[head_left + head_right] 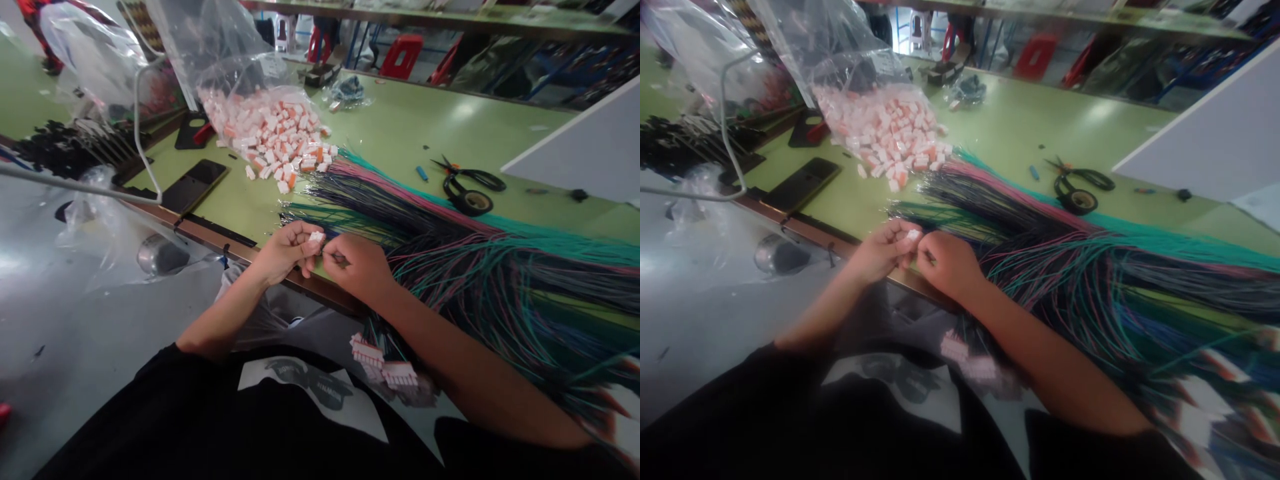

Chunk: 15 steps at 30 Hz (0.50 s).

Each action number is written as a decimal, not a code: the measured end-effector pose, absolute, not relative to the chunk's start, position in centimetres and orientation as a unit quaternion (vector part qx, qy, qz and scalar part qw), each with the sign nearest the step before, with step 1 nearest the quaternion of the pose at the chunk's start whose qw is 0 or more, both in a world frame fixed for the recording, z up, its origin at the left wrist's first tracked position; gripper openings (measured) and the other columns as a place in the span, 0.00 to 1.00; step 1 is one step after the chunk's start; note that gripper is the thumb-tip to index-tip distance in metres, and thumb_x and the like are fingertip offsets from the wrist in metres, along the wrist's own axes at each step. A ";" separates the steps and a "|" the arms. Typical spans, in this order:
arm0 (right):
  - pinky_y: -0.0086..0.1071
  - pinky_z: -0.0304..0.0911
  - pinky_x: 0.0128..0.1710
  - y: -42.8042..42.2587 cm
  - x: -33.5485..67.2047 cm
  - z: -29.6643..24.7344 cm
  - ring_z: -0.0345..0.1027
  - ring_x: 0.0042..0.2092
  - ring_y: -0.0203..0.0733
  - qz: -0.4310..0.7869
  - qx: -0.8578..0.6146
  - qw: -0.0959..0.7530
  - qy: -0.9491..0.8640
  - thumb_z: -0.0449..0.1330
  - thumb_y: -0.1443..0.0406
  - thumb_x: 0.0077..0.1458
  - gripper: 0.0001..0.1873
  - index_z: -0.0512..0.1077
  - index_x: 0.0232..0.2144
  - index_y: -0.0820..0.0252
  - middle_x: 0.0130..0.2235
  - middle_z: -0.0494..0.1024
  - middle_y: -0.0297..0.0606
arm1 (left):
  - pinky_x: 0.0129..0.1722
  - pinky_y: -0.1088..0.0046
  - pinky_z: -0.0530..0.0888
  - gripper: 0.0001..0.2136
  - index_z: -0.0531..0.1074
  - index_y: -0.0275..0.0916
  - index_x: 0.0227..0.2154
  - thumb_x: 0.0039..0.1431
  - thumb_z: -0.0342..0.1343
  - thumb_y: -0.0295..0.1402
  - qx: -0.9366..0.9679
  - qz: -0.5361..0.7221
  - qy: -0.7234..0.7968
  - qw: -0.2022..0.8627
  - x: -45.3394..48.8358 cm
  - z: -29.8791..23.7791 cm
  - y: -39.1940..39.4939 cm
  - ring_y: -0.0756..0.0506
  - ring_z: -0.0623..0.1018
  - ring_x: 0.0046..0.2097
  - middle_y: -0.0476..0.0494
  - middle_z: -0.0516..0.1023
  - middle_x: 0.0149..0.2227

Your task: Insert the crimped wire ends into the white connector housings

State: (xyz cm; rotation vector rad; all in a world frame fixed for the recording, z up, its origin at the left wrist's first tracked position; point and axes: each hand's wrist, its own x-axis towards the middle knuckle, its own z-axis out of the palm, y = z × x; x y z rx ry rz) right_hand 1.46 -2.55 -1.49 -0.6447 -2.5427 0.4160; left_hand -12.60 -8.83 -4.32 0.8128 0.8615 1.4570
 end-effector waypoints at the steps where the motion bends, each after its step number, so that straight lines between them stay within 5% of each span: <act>1: 0.28 0.50 0.29 -2.6 1.4 -1.6 0.56 0.26 0.33 0.159 -0.238 0.236 -0.929 0.51 0.69 0.46 0.08 0.62 0.17 0.59 0.21 0.66 0.33 | 0.14 0.84 0.66 0.22 0.67 0.35 0.34 0.42 0.69 0.42 0.351 0.624 0.376 0.589 -12.6 -4.3 -8.8 0.55 0.71 0.16 0.56 0.71 0.16; 9: 0.28 0.57 0.31 1.2 2.8 0.7 0.66 0.30 0.35 0.347 -0.263 0.178 -0.883 0.54 0.60 0.52 0.11 0.72 0.26 0.59 0.28 0.76 0.34 | 0.11 0.85 0.61 0.19 0.69 0.35 0.35 0.44 0.67 0.39 0.368 0.626 0.352 0.591 -13.3 -4.4 -9.5 0.57 0.68 0.14 0.57 0.71 0.18; 12: 0.29 0.55 0.31 3.5 3.7 1.1 0.66 0.32 0.37 0.218 -0.344 0.154 -0.900 0.54 0.63 0.52 0.09 0.73 0.27 0.60 0.30 0.77 0.36 | 0.12 0.85 0.62 0.13 0.69 0.36 0.36 0.50 0.64 0.35 0.400 0.613 0.364 0.577 -13.6 -3.8 -10.5 0.57 0.68 0.14 0.58 0.70 0.16; 15: 0.31 0.53 0.30 4.1 3.6 0.5 0.68 0.35 0.40 0.086 -0.365 0.038 -0.926 0.56 0.67 0.50 0.07 0.75 0.29 0.60 0.34 0.78 0.39 | 0.15 0.85 0.65 0.11 0.69 0.36 0.37 0.51 0.62 0.31 0.440 0.577 0.396 0.563 -14.0 -3.1 -11.6 0.56 0.70 0.16 0.57 0.70 0.16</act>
